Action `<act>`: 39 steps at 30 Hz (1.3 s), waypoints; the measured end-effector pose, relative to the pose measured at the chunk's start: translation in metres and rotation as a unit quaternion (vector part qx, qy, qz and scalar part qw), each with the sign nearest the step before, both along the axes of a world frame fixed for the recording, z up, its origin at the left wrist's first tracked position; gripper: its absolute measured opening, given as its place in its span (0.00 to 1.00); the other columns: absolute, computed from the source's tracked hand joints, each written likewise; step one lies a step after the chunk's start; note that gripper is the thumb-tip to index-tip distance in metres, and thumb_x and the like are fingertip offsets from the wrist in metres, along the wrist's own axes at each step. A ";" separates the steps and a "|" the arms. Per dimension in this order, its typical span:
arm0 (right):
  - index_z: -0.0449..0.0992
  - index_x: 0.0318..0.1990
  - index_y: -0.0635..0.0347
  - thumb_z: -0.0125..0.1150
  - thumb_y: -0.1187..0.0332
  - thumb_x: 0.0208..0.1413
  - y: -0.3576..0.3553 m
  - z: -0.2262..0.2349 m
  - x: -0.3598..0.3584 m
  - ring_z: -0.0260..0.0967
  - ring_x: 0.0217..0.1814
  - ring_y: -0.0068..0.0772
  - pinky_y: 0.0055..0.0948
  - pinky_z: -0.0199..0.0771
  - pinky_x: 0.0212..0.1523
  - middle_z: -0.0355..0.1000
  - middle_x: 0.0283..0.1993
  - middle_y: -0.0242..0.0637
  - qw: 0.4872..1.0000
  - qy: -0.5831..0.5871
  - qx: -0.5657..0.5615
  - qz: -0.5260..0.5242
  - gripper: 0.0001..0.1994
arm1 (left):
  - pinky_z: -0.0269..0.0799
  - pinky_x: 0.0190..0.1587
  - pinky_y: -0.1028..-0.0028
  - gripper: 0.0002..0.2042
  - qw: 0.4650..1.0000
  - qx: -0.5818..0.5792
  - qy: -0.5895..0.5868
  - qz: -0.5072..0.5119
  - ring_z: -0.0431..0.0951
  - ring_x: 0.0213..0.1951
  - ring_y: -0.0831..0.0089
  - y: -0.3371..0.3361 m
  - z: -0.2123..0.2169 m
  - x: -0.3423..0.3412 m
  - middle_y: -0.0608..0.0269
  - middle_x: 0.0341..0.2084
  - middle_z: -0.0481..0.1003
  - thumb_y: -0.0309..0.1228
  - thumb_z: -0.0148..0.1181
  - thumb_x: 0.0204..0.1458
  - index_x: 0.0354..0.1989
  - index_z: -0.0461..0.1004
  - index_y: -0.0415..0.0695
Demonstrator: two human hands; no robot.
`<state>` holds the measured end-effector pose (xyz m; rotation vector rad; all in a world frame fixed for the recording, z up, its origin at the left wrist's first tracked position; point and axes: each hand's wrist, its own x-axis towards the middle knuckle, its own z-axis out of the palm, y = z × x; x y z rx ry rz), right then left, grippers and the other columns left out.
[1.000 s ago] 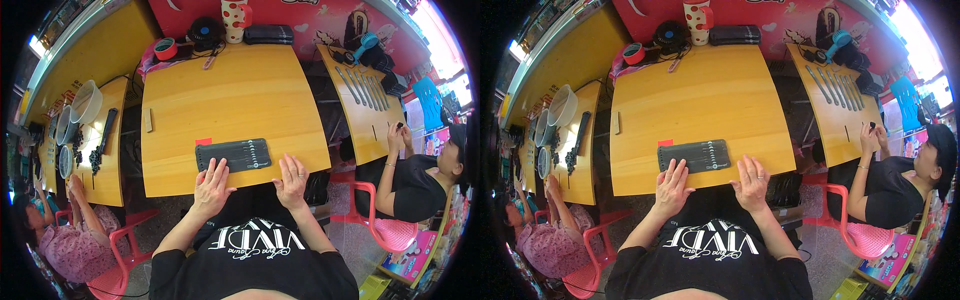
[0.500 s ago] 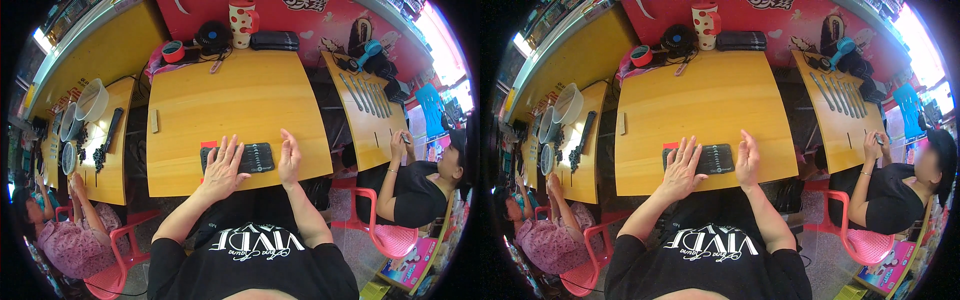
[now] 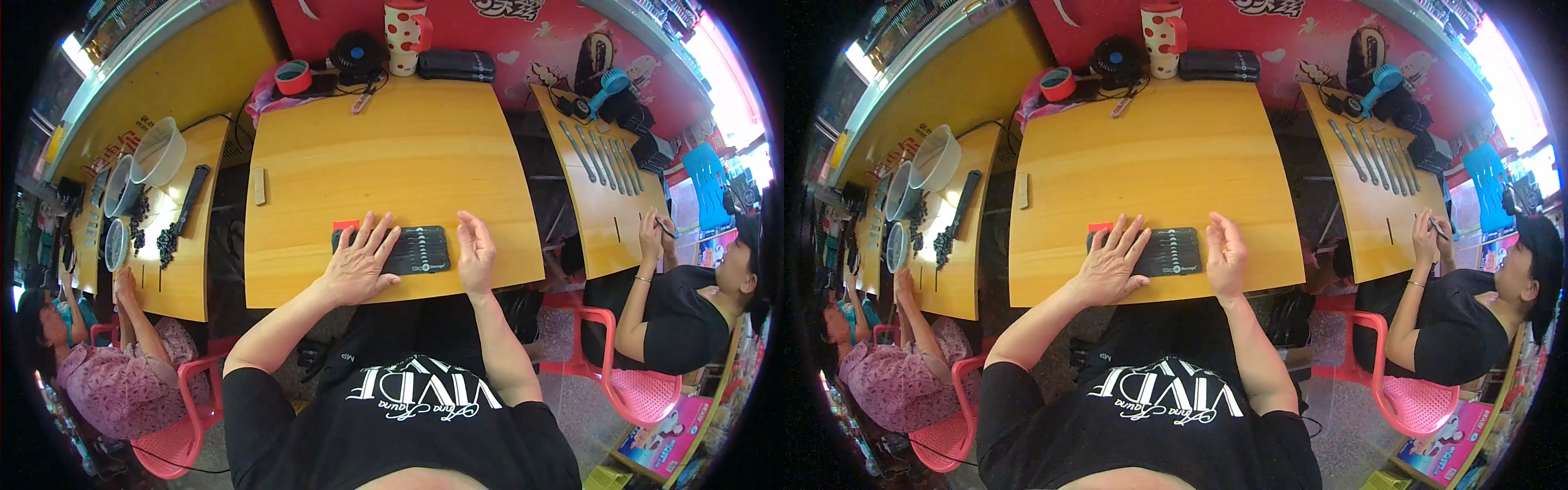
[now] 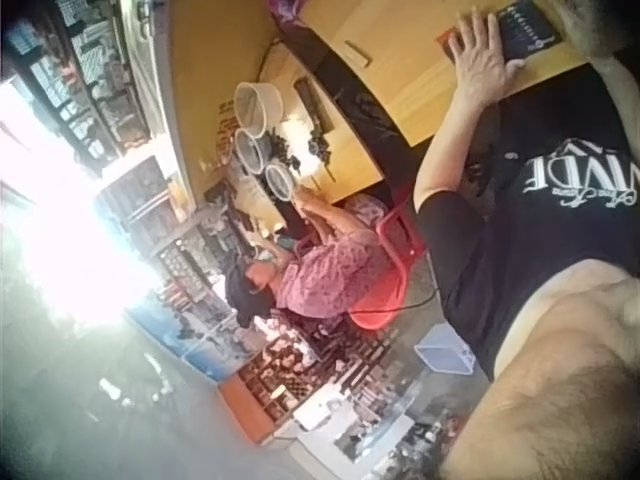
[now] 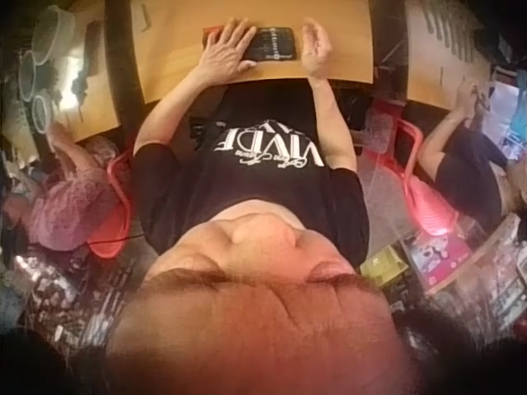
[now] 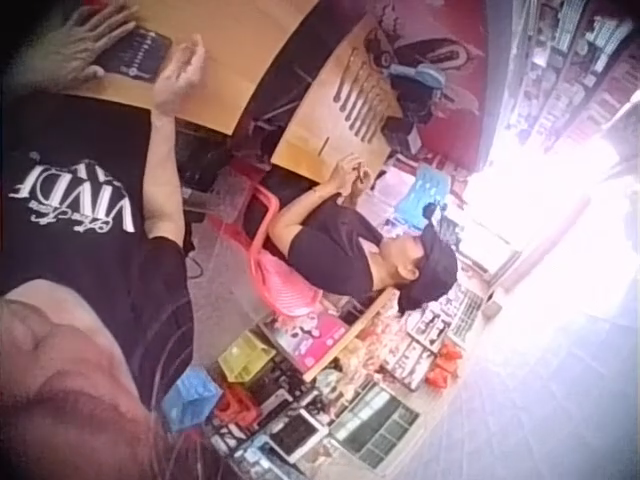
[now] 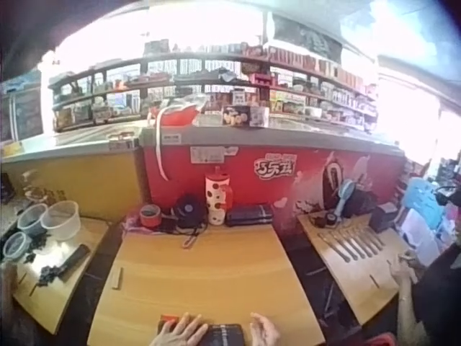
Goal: Assembling small components and buckles onto black watch straps at a manufacturing workbench.
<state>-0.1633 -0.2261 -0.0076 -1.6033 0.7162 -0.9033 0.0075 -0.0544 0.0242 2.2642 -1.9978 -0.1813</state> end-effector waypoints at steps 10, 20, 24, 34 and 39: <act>0.72 0.54 0.61 0.65 0.66 0.52 0.045 0.023 -0.001 0.64 0.52 0.50 0.45 0.66 0.50 0.69 0.54 0.49 0.866 0.292 -0.404 -0.027 0.22 | 0.45 0.65 0.44 0.38 0.992 -0.021 0.002 0.124 0.42 0.72 0.47 0.042 0.011 -0.007 0.48 0.71 0.44 0.49 0.57 0.55 0.68 0.52 0.38; 0.70 0.55 0.65 0.67 0.70 0.50 0.028 0.010 0.029 0.69 0.30 0.36 0.34 0.69 0.33 0.72 0.32 0.41 0.968 0.186 -0.151 -0.069 0.24 | 0.53 0.62 0.51 0.20 0.924 -0.266 0.098 0.256 0.58 0.64 0.44 0.073 -0.020 -0.016 0.43 0.62 0.61 0.32 0.59 0.55 0.55 0.69 0.35; 0.69 0.55 0.67 0.65 0.67 0.52 0.026 0.020 0.030 0.74 0.43 0.48 0.41 0.72 0.44 0.75 0.43 0.53 0.955 0.271 -0.111 -0.050 0.24 | 0.54 0.62 0.54 0.17 0.900 -0.312 0.074 0.296 0.60 0.62 0.45 0.076 -0.023 -0.007 0.44 0.59 0.65 0.29 0.58 0.55 0.51 0.72 0.34; 0.74 0.47 0.63 0.63 0.72 0.53 0.021 0.012 0.038 0.75 0.34 0.52 0.41 0.73 0.35 0.76 0.35 0.51 0.921 0.214 -0.325 -0.020 0.14 | 0.59 0.59 0.56 0.13 0.861 -0.363 0.123 0.334 0.66 0.58 0.48 0.074 -0.030 0.001 0.46 0.53 0.70 0.28 0.56 0.56 0.48 0.73 0.34; 0.75 0.42 0.62 0.62 0.74 0.53 0.029 0.023 0.040 0.75 0.30 0.49 0.39 0.72 0.29 0.76 0.31 0.47 0.904 0.163 -0.394 -0.039 0.09 | 0.61 0.58 0.57 0.13 0.857 -0.373 0.127 0.331 0.67 0.56 0.48 0.073 -0.030 0.003 0.47 0.52 0.71 0.27 0.58 0.55 0.47 0.73 0.34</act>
